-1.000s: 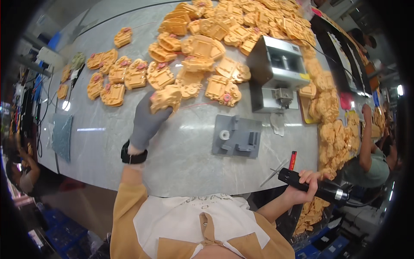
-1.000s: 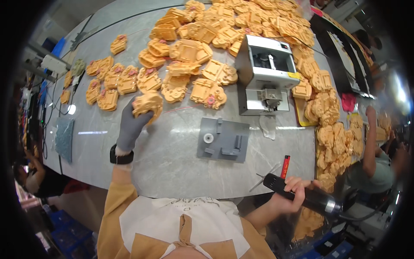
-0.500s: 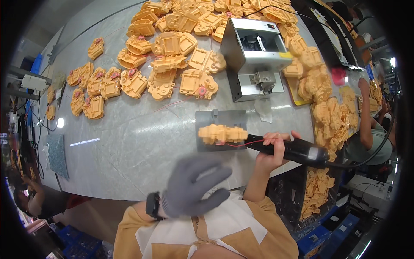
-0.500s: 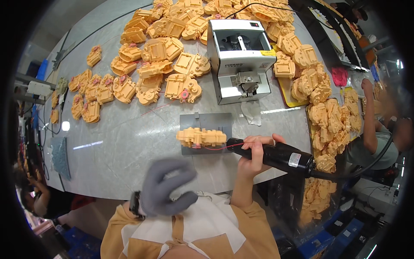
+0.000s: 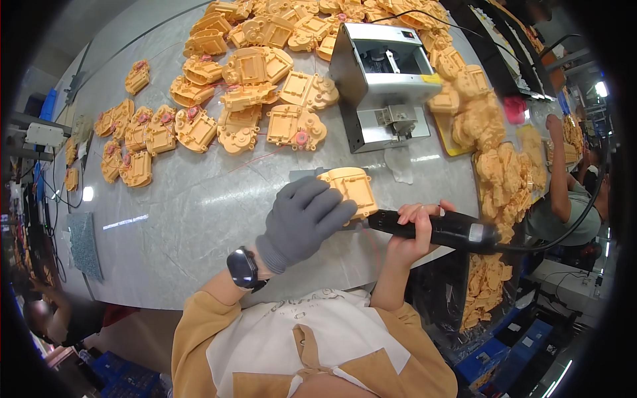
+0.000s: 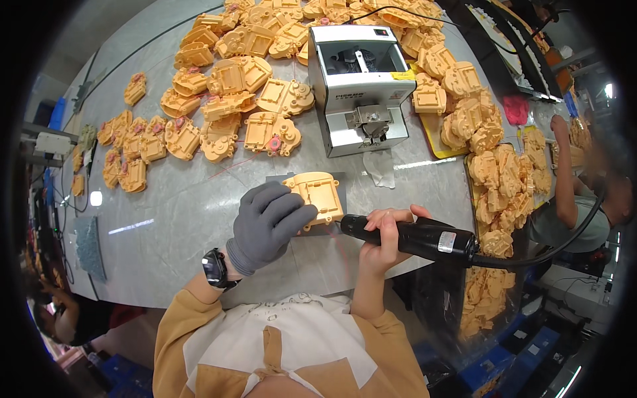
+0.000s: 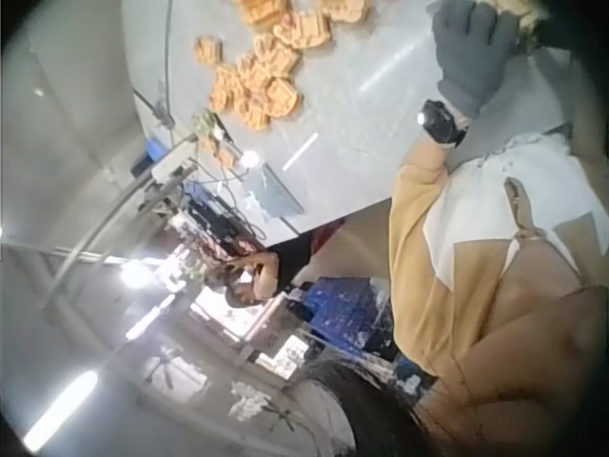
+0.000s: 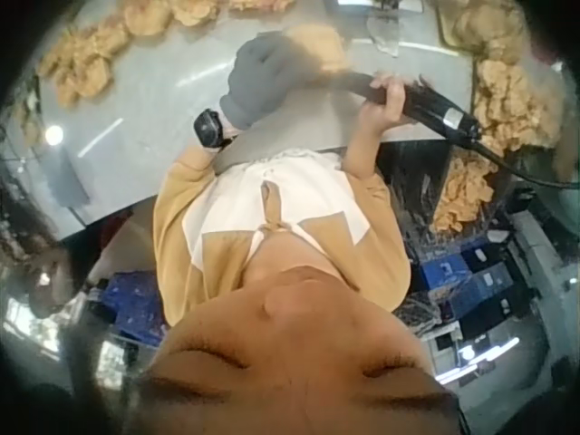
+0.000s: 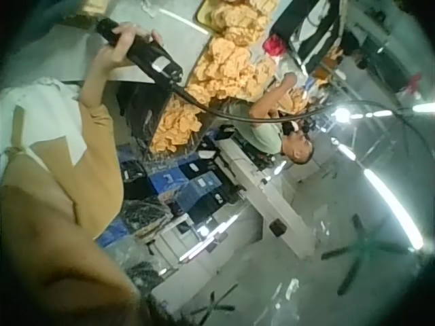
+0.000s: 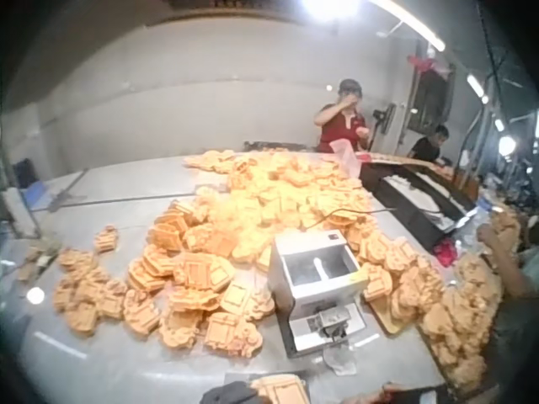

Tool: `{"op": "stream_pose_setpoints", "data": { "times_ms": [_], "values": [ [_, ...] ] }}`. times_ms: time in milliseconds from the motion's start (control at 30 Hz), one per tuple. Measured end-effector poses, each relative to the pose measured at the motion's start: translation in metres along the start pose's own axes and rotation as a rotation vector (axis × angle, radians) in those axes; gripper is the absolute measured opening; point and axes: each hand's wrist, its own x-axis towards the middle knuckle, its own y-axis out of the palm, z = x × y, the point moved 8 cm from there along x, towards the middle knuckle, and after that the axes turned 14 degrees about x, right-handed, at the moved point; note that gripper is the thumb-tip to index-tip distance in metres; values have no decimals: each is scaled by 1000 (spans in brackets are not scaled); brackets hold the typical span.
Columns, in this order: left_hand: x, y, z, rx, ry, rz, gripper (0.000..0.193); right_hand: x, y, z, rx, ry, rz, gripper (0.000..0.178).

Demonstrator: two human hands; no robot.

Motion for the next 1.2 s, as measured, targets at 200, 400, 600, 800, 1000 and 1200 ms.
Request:
{"op": "stream_pose_setpoints", "data": {
  "times_ms": [200, 400, 600, 800, 1000, 1200],
  "values": [
    [9, -12, 12, -314, 89, 287, 52, 0, -6, 1, 21, 0, -24, 40],
    [46, -16, 7, -166, -132, 264, 68, 16, 3, 12, 47, -66, 12, 41],
    [11, 19, 23, -141, -211, 281, 74, 68, 34, 41, 55, -256, 105, 43],
    [-12, -3, 30, -214, -262, 213, 78, 62, 51, 35, 101, -224, 154, 45],
    [-11, -22, 40, -366, -382, 170, 76, 31, 44, 15, 96, -60, 170, 46],
    [-23, -18, 8, -268, -239, 487, 76, 27, 32, 20, 30, -82, 117, 43]
  ]
}}
